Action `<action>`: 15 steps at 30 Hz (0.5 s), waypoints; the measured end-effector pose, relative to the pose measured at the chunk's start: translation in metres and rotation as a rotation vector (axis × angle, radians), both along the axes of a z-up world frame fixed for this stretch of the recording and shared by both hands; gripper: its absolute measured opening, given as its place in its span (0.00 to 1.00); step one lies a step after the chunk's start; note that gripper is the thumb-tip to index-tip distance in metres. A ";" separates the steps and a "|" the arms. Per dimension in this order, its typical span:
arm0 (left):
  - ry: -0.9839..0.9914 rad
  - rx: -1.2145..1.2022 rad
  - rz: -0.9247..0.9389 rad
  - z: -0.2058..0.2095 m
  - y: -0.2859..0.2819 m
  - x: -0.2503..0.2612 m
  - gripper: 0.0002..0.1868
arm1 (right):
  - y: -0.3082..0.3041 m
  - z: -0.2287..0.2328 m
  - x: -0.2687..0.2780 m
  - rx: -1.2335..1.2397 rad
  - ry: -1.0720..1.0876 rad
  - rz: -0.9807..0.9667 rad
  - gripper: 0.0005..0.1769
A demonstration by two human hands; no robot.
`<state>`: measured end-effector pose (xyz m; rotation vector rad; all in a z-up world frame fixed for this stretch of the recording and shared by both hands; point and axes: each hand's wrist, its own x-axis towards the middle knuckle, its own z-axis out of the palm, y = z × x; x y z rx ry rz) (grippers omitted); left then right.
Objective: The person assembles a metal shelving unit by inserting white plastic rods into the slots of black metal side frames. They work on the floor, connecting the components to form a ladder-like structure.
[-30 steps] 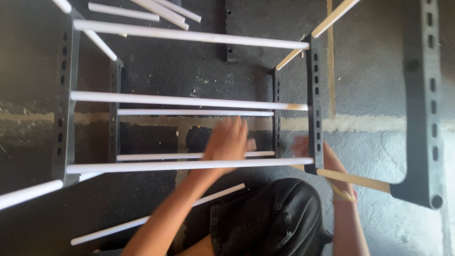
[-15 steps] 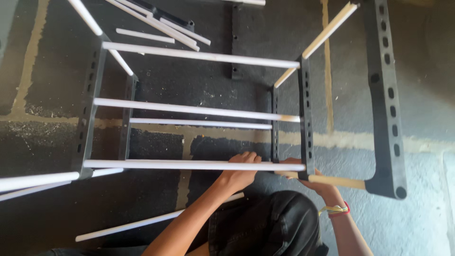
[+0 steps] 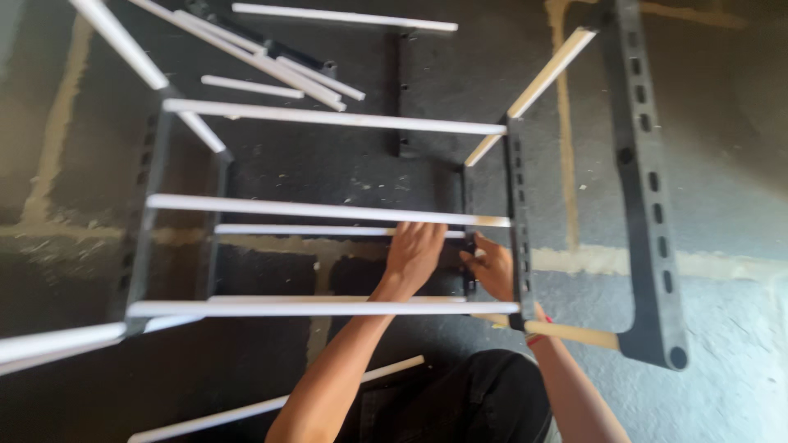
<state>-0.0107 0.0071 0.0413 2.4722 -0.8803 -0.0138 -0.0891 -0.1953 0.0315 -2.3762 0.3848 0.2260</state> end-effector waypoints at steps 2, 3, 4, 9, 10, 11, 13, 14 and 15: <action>0.038 -0.013 -0.001 0.007 0.008 0.012 0.10 | 0.001 -0.009 0.009 0.095 -0.149 0.054 0.27; 0.013 -0.029 0.003 0.014 0.010 0.007 0.09 | 0.005 -0.015 0.012 0.146 -0.116 0.025 0.29; -0.012 -0.043 0.007 0.021 0.016 0.002 0.09 | 0.008 -0.022 0.015 0.195 -0.082 -0.004 0.32; -0.144 -0.028 0.008 0.056 0.041 -0.032 0.28 | -0.022 -0.037 0.001 0.200 -0.309 0.040 0.30; -0.078 0.004 -0.015 0.064 0.059 -0.044 0.32 | -0.045 -0.033 -0.017 0.342 -0.335 -0.063 0.28; 0.037 -0.024 -0.028 0.075 0.081 -0.058 0.31 | -0.059 -0.013 -0.032 0.482 -0.364 -0.167 0.26; 0.313 0.214 -0.159 0.099 0.132 -0.080 0.11 | -0.062 0.019 -0.052 0.562 -0.380 -0.371 0.23; 0.463 0.127 -0.071 0.114 0.157 -0.090 0.12 | -0.055 0.030 -0.061 0.501 -0.370 -0.472 0.22; 0.646 0.333 -0.123 0.134 0.172 -0.093 0.12 | -0.049 0.045 -0.087 0.427 -0.349 -0.605 0.21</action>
